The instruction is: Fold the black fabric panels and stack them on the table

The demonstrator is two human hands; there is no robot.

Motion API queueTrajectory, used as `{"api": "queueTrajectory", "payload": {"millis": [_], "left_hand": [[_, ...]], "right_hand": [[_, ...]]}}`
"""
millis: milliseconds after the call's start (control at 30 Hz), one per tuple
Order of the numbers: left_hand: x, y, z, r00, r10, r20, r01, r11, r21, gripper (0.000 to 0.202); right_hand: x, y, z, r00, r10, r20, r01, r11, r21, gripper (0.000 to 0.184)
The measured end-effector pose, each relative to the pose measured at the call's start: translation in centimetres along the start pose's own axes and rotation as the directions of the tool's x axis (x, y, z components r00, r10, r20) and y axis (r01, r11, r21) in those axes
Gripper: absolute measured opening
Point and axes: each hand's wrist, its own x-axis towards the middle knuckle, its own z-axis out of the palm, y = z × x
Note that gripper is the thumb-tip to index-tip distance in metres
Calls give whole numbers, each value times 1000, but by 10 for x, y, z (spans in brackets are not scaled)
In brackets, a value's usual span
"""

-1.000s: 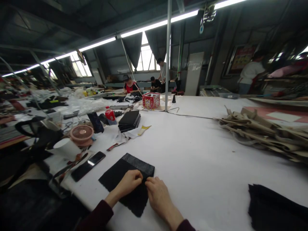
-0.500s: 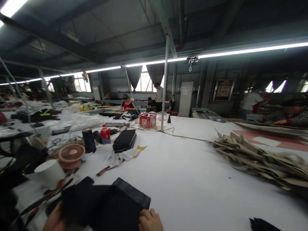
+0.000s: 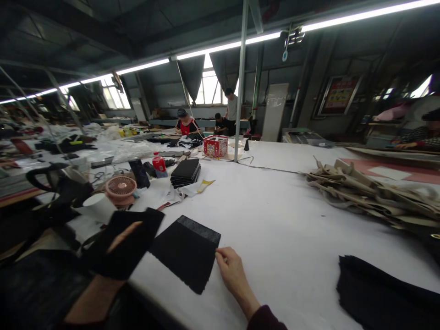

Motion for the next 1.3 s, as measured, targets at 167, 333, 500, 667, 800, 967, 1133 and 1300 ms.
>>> {"api": "queueTrajectory", "payload": {"millis": [167,333,500,667,800,967,1133,1300], "left_hand": [[-114,-32,125,720,156,676,-190,981,-23,22],[-172,-57,184,412,293,863,-525,850,-37,14],[-123,-69,177,311,238,920,-814,566,129,22],[-101,-87,166,279,209,937,-882,442,164,26],[-109,-94,172,195,239,951,-891,448,70,29],[-104,-92,180,203,236,950,-892,446,80,26],[-89,-95,178,274,245,930,-901,404,159,20],[-87,-102,181,296,244,923,-898,400,182,22]], "right_hand": [[-26,-3,-67,882,391,265,-472,742,476,57],[-55,19,-131,865,458,206,-500,826,260,56],[-56,33,-148,866,461,195,-483,871,89,46],[-30,34,-134,930,357,92,-345,931,-119,28],[-16,34,-115,963,270,-10,-261,918,-298,17],[-25,43,-92,970,193,-151,-241,866,-438,22],[-41,62,-74,972,-76,-221,-74,799,-597,29],[-48,73,-66,930,-321,-181,87,668,-739,32]]}}
